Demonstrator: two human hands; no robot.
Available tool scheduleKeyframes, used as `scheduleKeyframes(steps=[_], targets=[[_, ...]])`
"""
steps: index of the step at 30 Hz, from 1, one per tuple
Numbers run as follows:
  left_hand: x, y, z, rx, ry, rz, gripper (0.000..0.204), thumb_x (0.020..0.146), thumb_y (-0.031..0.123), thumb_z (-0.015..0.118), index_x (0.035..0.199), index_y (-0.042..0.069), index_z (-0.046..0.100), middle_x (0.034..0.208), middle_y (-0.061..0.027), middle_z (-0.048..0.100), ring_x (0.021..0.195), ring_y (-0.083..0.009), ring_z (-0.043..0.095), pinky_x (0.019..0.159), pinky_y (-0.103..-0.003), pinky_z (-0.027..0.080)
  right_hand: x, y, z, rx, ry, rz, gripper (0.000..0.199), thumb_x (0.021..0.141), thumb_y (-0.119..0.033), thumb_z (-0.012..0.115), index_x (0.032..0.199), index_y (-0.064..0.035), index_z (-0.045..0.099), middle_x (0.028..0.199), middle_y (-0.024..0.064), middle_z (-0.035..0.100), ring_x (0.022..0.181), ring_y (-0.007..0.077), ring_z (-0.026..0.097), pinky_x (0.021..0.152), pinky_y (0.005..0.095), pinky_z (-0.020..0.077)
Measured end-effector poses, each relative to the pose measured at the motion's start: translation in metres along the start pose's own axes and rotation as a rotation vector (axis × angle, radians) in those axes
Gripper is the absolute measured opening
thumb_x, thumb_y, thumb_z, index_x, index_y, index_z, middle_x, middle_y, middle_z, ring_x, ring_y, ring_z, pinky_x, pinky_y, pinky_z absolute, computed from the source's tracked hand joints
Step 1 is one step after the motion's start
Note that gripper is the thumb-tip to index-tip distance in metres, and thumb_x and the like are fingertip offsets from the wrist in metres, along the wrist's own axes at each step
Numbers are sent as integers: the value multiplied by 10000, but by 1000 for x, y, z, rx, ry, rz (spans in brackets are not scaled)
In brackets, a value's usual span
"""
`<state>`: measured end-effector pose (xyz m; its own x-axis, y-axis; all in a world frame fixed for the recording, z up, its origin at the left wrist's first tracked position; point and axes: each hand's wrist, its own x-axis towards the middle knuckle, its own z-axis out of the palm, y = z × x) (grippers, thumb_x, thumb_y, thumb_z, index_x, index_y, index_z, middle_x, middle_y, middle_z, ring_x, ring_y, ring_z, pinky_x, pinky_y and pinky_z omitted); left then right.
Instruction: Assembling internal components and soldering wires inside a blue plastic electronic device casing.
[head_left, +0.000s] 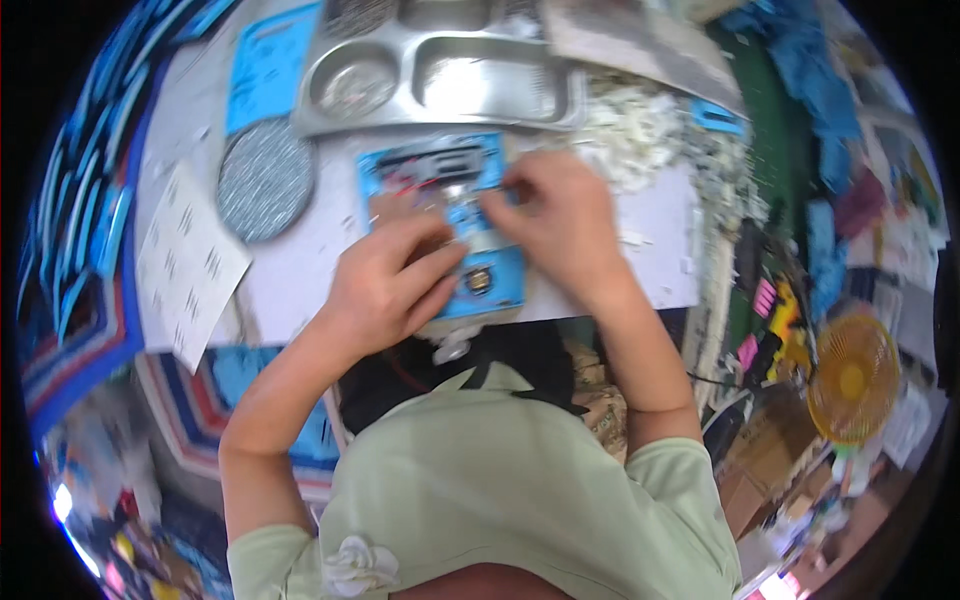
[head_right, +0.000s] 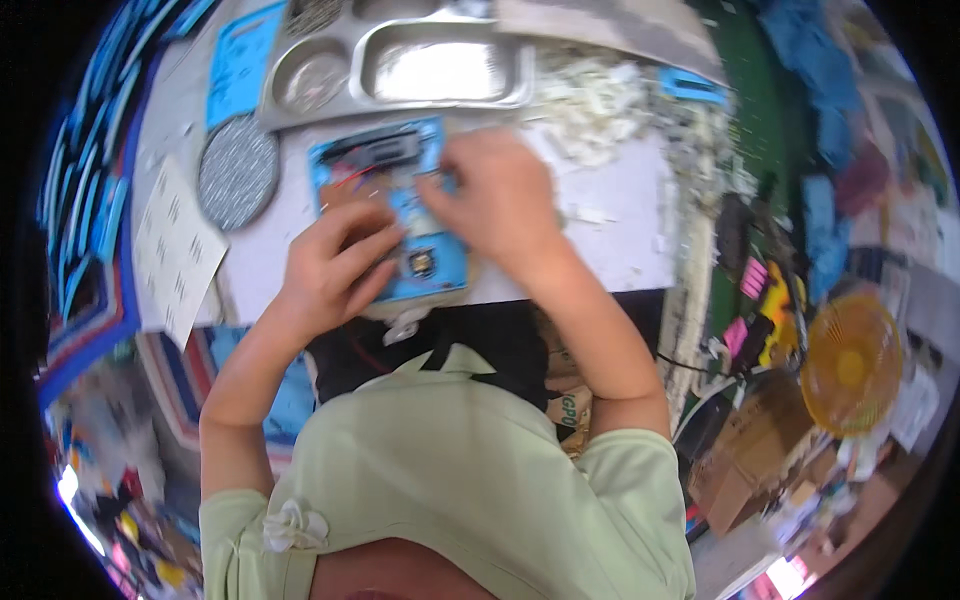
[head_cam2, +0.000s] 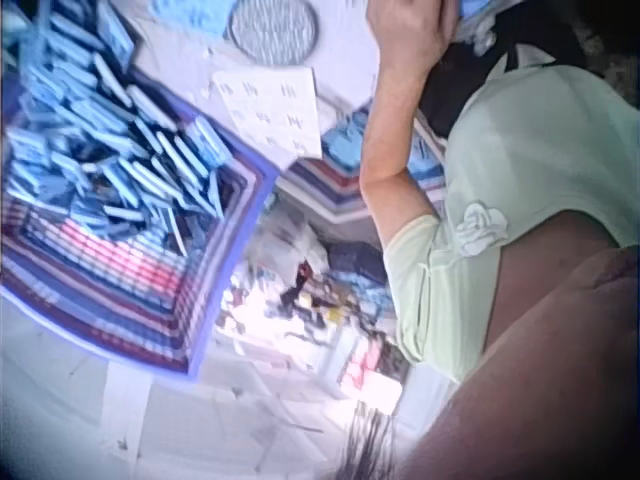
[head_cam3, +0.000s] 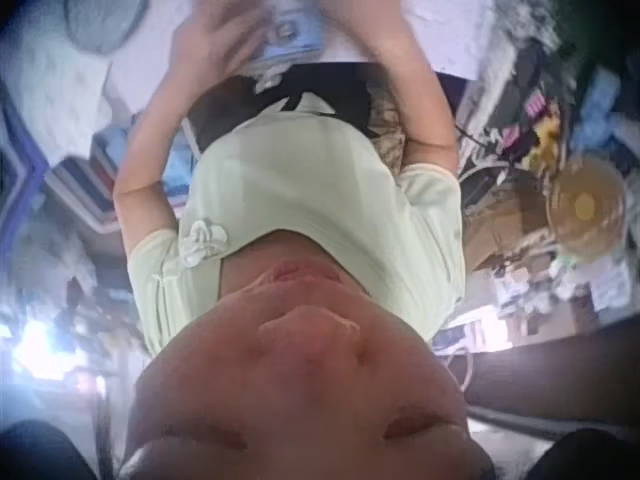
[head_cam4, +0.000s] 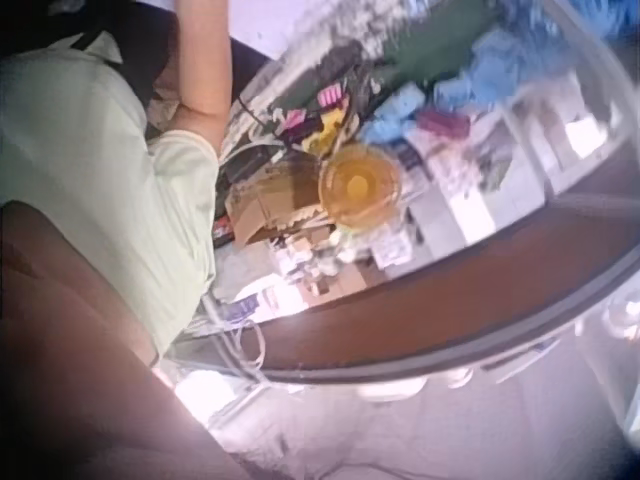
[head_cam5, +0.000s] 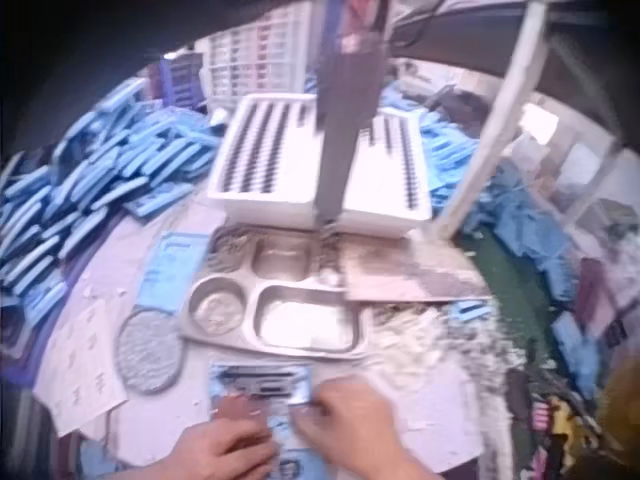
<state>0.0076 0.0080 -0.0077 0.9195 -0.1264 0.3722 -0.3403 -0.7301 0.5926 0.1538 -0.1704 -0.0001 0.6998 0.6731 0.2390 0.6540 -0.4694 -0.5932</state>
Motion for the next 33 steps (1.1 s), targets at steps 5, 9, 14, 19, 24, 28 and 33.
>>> scheduleKeyframes(steps=[5, 9, 14, 19, 24, 28, 33], targets=[[-20, -9, 10, 2, 57, -65, 314, 821, -27, 692, 1135, -11, 703, 1160, -208, 616, 1005, -343, 675, 894, -407, 551, 8, 4, 24, -93, -136, -15, 282, 736, -301, 728, 778, -32, 655, 784, 197, 655, 775, 399, 657, 689, 497, 530], [-19, -7, 15, -15, 7, 5, 282, 873, -44, 636, 1146, -44, 707, 1210, -216, 581, 1030, -343, 667, 910, -396, 539, -6, -6, 10, -221, -7, 11, 189, 722, -226, 681, 692, -40, 696, 697, 156, 680, 743, 339, 689, 634, 445, 544], [8, -4, 7, 100, 5, -2, 390, 861, 45, 672, 1248, -6, 669, 1221, -205, 563, 1080, -360, 586, 935, -428, 471, -15, -1, 12, -202, 18, 45, 188, 742, -224, 687, 676, -49, 698, 694, 146, 683, 737, 328, 691, 631, 446, 544], [23, -14, 7, 317, -22, 65, 458, 755, 167, 746, 1191, 35, 700, 1205, -168, 599, 1079, -358, 554, 959, -487, 394, 0, 3, 11, 4, -72, 152, 189, 745, -213, 696, 700, -30, 700, 713, 212, 662, 723, 408, 672, 667, 501, 540], [29, -12, 3, 328, 9, 50, 449, 726, 232, 788, 1145, 90, 714, 1159, -99, 606, 1036, -305, 573, 925, -471, 397, 8, 0, -3, 39, -195, 223, 207, 821, -206, 674, 821, -2, 712, 763, 228, 687, 736, 401, 689, 670, 479, 539], [29, -10, 3, 286, 19, 35, 435, 727, 251, 795, 1136, 119, 728, 1136, -56, 586, 1006, -267, 549, 922, -449, 380, 18, 2, -21, 211, -308, 276, 197, 794, -183, 708, 823, 11, 720, 746, 177, 704, 707, 315, 700, 670, 413, 544], [23, -12, 9, 265, 36, 33, 434, 733, 261, 787, 1140, 123, 731, 1111, -39, 588, 1009, -247, 544, 943, -434, 360, 31, -6, -24, -20, -439, 219, 175, 762, -193, 702, 749, -20, 719, 753, 178, 704, 751, 355, 701, 710, 449, 557]])
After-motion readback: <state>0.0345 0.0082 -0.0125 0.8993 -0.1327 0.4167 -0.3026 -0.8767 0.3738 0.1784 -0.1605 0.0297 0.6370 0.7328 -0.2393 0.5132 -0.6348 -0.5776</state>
